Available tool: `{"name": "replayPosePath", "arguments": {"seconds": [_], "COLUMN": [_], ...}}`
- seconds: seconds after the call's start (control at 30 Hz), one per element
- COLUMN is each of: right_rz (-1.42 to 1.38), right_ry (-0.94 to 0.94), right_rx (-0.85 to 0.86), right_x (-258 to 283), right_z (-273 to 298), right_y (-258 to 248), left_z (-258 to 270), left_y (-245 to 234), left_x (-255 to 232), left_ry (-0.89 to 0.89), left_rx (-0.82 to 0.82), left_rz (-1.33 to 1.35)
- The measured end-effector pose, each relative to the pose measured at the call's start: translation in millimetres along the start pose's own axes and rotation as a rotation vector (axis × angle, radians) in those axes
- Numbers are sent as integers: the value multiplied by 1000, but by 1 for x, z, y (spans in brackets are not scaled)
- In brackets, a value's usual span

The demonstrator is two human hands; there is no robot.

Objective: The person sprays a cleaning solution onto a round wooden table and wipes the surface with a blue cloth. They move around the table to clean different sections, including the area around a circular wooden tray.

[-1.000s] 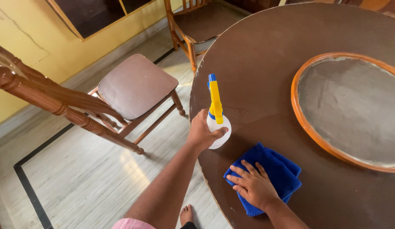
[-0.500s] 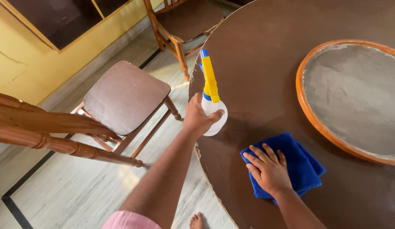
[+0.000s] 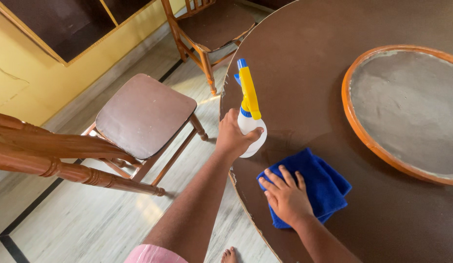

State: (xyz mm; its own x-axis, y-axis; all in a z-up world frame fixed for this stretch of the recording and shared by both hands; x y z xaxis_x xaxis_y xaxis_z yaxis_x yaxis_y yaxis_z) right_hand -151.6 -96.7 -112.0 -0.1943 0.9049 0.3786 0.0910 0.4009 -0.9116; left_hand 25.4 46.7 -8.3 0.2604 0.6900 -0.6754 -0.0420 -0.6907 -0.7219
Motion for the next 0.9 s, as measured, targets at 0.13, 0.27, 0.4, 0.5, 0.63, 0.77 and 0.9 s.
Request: {"name": "replayPosePath", "arguments": {"seconds": [0.13, 0.27, 0.4, 0.5, 0.63, 0.77, 0.9], "right_rz": [-54, -95, -125, -136, -148, -128, -129], "right_ry": [-127, -221, -280, -324, -390, -522, -582], "right_rx": [31, 40, 73, 95, 119, 84, 115], "right_x": [32, 43, 41, 39, 27, 17, 4], "right_z": [15, 33, 54, 71, 99, 124, 120], "right_y": [10, 13, 10, 8, 6, 3, 0], "left_z": [2, 3, 5, 8, 9, 9, 9], "left_y": [0, 2, 3, 1, 2, 0, -2], "left_x": [0, 1, 1, 2, 0, 1, 1], "left_ry": [-8, -20, -19, -18, -20, -26, -51], "left_rx": [4, 13, 17, 5, 11, 29, 43], "left_rz": [-18, -51, -31, -25, -20, -4, 0]}}
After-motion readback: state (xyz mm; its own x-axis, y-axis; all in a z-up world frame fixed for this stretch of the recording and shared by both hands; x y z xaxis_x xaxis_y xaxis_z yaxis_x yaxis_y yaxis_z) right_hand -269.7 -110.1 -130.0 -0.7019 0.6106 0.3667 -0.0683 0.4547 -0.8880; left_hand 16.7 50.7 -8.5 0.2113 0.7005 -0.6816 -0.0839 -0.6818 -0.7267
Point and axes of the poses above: each hand's wrist, its own z-axis away from the middle knuckle, its own y-axis out of the palm, x = y × z, the point moved 4 cm from there along -z, towards the middle knuckle, and after that the axes turned 13 degrees about -z, right-handed, at the moved point
